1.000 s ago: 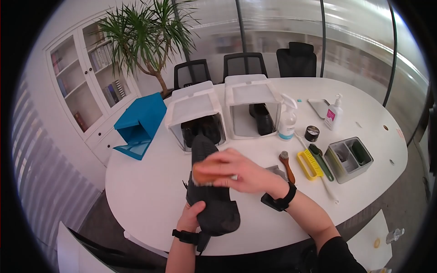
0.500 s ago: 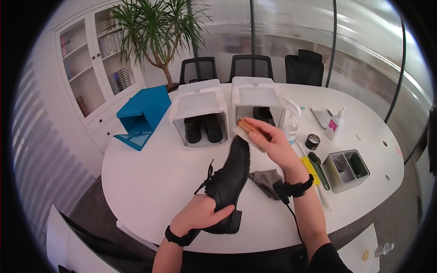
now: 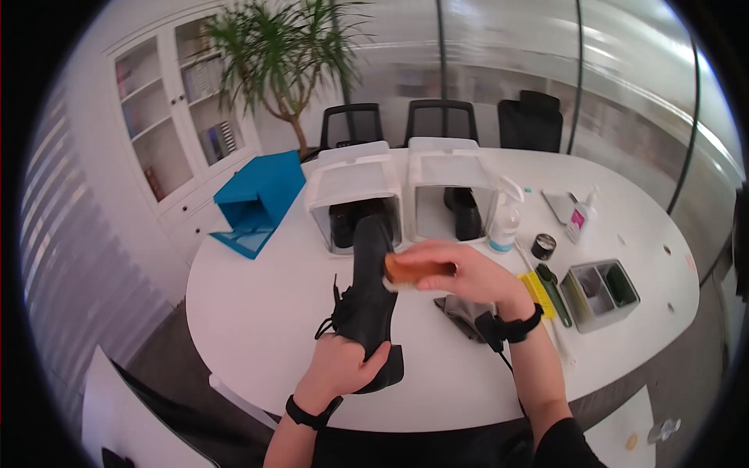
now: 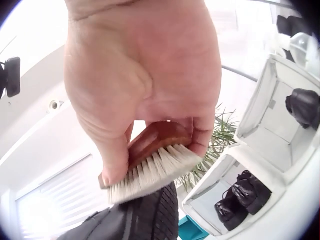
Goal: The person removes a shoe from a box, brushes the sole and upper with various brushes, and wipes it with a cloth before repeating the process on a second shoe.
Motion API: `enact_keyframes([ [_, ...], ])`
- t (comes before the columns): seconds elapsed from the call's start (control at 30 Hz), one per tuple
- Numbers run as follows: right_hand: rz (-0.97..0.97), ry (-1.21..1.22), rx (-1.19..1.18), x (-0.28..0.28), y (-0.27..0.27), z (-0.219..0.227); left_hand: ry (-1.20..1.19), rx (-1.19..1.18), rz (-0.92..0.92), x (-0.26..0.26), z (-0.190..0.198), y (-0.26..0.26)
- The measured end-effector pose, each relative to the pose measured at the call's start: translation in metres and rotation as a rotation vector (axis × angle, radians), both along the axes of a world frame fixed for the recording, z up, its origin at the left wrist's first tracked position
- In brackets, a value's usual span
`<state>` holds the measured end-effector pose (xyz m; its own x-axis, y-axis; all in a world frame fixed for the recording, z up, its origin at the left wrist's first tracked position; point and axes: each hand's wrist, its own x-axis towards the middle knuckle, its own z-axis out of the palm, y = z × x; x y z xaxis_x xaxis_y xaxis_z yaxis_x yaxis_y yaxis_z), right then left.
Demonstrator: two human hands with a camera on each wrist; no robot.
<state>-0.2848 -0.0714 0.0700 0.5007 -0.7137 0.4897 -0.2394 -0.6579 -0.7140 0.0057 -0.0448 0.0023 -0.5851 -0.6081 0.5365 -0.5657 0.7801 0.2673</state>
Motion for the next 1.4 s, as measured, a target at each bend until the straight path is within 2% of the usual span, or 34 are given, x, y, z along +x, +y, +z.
enact_keyframes([
  [0.07, -0.113, -0.055, 0.001, 0.002, -0.003, -0.006, 0.024, -0.066, -0.064, 0.002, 0.001, -0.002],
  [0.13, -0.16, -0.051, -0.038, 0.0, -0.012, -0.013, -0.174, -0.027, -0.055, 0.008, 0.01, 0.003],
  [0.2, -0.207, -0.057, -0.091, -0.001, -0.02, -0.022, -0.191, -0.033, -0.082, 0.01, 0.012, 0.004],
  [0.27, -0.369, -0.132, 0.01, -0.002, -0.025, -0.03, -0.222, -0.017, -0.104, 0.01, 0.019, 0.008],
  [0.3, -0.476, -0.121, -0.071, -0.003, -0.026, -0.033, -0.228, -0.012, -0.105, 0.009, 0.022, 0.009],
  [0.33, -0.474, -0.127, -0.064, -0.007, -0.027, -0.038, -0.274, 0.075, -0.089, 0.008, 0.025, 0.01],
  [0.4, -0.959, 0.584, -0.141, -0.019, -0.028, -0.048, -0.329, 0.155, -0.071, 0.007, 0.033, 0.006],
  [0.43, -0.959, 0.575, -0.141, -0.025, -0.028, -0.045, -0.294, 0.058, -0.145, 0.005, 0.036, 0.002],
  [0.47, -0.885, 0.409, -0.016, -0.032, -0.027, -0.04, -0.257, -0.038, -0.222, 0.002, 0.039, -0.001],
  [0.5, -0.807, 0.247, 0.104, -0.037, -0.025, -0.037, -0.508, 0.098, -0.117, 0.004, 0.046, -0.003],
  [0.53, -0.811, 0.246, 0.1, -0.039, -0.026, -0.036, -0.507, 0.093, -0.119, 0.006, 0.043, -0.009],
  [0.6, -0.767, -0.101, 0.004, -0.039, -0.025, -0.035, -0.613, 0.035, -0.078, 0.01, 0.031, -0.024],
  [0.63, -0.817, -0.02, -0.093, -0.035, -0.02, -0.031, -0.716, 0.037, -0.078, 0.011, 0.033, -0.029],
  [0.67, -0.835, -0.021, -0.089, -0.032, -0.019, -0.032, -0.72, 0.034, -0.096, 0.014, 0.031, -0.033],
  [0.73, -0.735, 0.231, 0.073, -0.031, -0.017, -0.039, -0.717, -0.027, -0.167, 0.014, 0.023, -0.042],
  [0.8, -0.712, 0.411, 0.103, -0.025, -0.017, -0.044, -0.757, 0.042, -0.207, 0.008, 0.031, -0.045],
  [0.87, -0.74, 0.487, 0.12, -0.018, -0.015, -0.045, -0.85, 0.448, -0.02, 0.002, 0.045, -0.046],
  [0.93, -0.748, 0.559, 0.125, -0.017, -0.015, -0.047, -0.901, 0.499, 0.026, 0.004, 0.046, -0.053],
  [1.0, -0.723, 0.599, 0.129, -0.017, -0.018, -0.051, -0.738, 0.631, 0.066, 0.012, 0.047, -0.052],
  [1.03, -0.723, 0.595, 0.13, -0.017, -0.017, -0.05, -0.741, 0.63, 0.067, 0.014, 0.05, -0.051],
  [1.1, -0.693, 0.619, 0.191, -0.017, -0.015, -0.047, -0.482, 0.787, 0.121, 0.017, 0.054, -0.048],
  [1.13, -0.693, 0.621, 0.192, -0.018, -0.014, -0.045, -0.481, 0.788, 0.12, 0.015, 0.052, -0.047],
  [1.2, -0.656, 0.661, 0.244, -0.018, -0.011, -0.042, -0.05, 0.975, 0.42, 0.008, 0.043, -0.042],
  [1.23, -0.654, 0.673, 0.241, -0.02, -0.009, -0.043, 0.073, 1.011, 0.407, 0.002, 0.038, -0.039],
  [1.3, -0.687, 0.512, 0.269, -0.028, -0.003, -0.051, 0.126, 1.02, 0.424, -0.01, 0.035, -0.03],
  [1.33, -0.683, 0.52, 0.268, -0.037, -0.001, -0.056, 0.161, 1.023, 0.439, -0.012, 0.035, -0.027],
  [1.37, -0.724, 0.496, 0.229, -0.049, 0.004, -0.06, 0.086, 0.999, 0.338, -0.007, 0.025, -0.031],
  [1.4, -0.764, 0.475, 0.189, -0.063, 0.009, -0.063, 0.096, 1.005, 0.336, -0.002, 0.018, -0.032],
])
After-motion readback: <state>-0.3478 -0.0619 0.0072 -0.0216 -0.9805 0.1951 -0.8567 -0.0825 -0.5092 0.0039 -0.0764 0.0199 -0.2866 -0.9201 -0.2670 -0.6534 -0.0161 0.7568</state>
